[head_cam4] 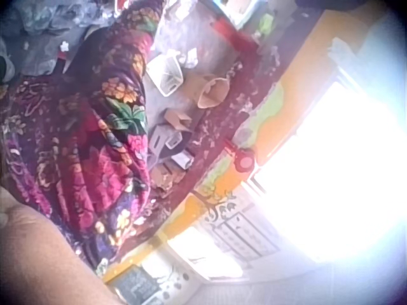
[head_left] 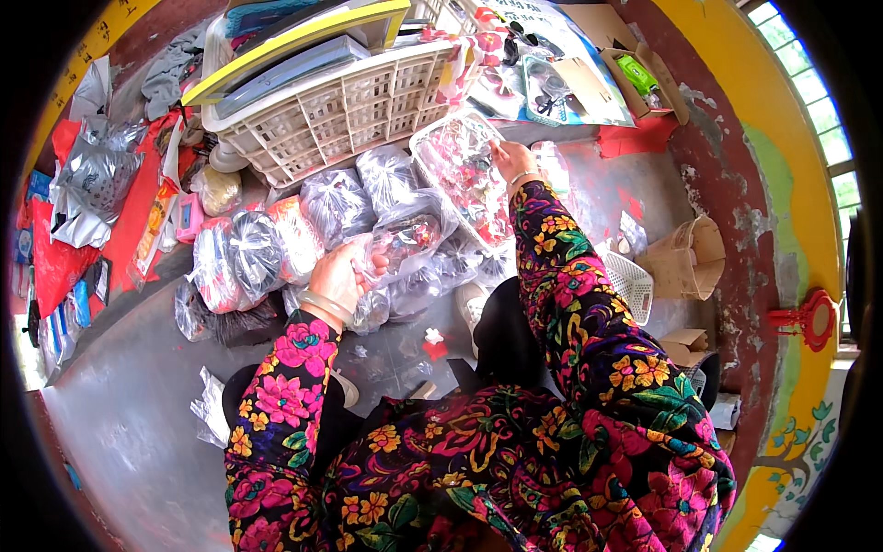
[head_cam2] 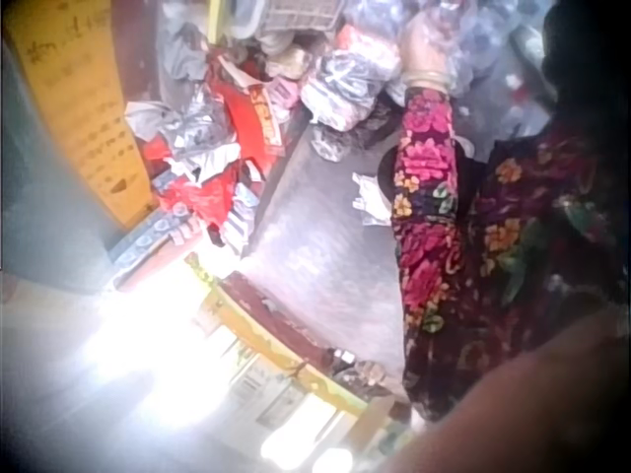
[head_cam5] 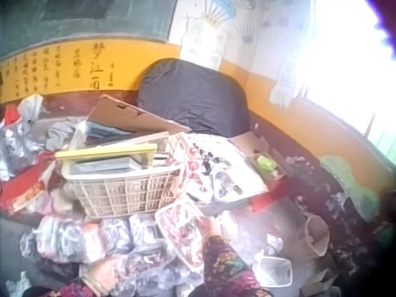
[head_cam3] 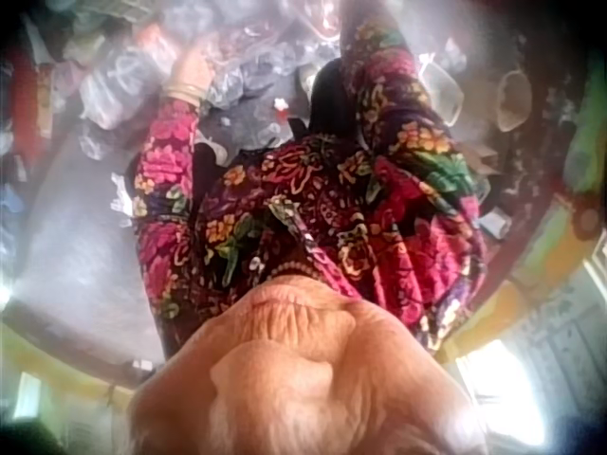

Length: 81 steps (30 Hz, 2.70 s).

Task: The person sits on the floor and sorts small items from a white plastic basket into clear plastic bags. They pick up items one by one, place them into the bags, and occasionally tie the bags closed before setting them aside.

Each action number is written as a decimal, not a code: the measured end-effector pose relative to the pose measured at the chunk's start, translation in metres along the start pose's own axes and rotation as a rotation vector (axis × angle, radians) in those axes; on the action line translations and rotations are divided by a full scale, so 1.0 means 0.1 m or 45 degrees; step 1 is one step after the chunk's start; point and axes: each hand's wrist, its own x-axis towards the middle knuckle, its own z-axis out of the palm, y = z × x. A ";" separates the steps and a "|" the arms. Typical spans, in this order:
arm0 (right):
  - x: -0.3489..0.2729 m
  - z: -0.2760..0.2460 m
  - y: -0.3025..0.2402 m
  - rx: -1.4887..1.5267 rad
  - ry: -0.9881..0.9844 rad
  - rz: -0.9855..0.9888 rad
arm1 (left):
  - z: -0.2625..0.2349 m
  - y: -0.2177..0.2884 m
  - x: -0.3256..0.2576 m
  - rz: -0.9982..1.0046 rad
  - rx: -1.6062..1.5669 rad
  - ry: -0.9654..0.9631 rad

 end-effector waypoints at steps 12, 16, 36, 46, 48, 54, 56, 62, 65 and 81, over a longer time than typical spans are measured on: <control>-0.45 0.44 -0.30 0.397 0.095 0.328 | 0.00 -0.02 0.00 -0.008 -0.123 -0.027; -0.49 0.48 -0.25 0.209 0.192 0.423 | -0.03 -0.01 -0.01 0.015 -0.113 -0.029; -1.26 0.21 -1.30 -1.122 -0.566 0.250 | -0.13 -0.03 0.05 -0.003 -0.002 -0.001; -2.06 1.27 -0.44 -1.678 -1.412 -0.121 | -0.12 -0.03 0.04 0.001 -0.007 0.013; -2.06 1.30 -0.28 -1.746 -1.465 -0.089 | -0.10 -0.03 0.04 0.003 0.002 0.033; -2.02 1.27 0.00 -1.940 -1.514 0.081 | -0.09 0.00 0.01 -0.025 -0.004 0.080; -1.91 1.27 0.14 -2.347 -1.448 -0.067 | -0.06 0.00 0.01 -0.025 -0.018 0.073; -2.12 1.36 -0.02 -2.489 -1.306 -0.659 | -0.13 0.01 0.01 -0.026 0.036 0.067; -2.21 1.43 0.09 -2.510 -1.249 -0.666 | -0.12 0.02 -0.01 -0.027 0.032 0.075; -2.29 1.25 0.63 -2.527 -1.398 -0.729 | -0.06 0.02 0.02 -0.063 0.047 0.070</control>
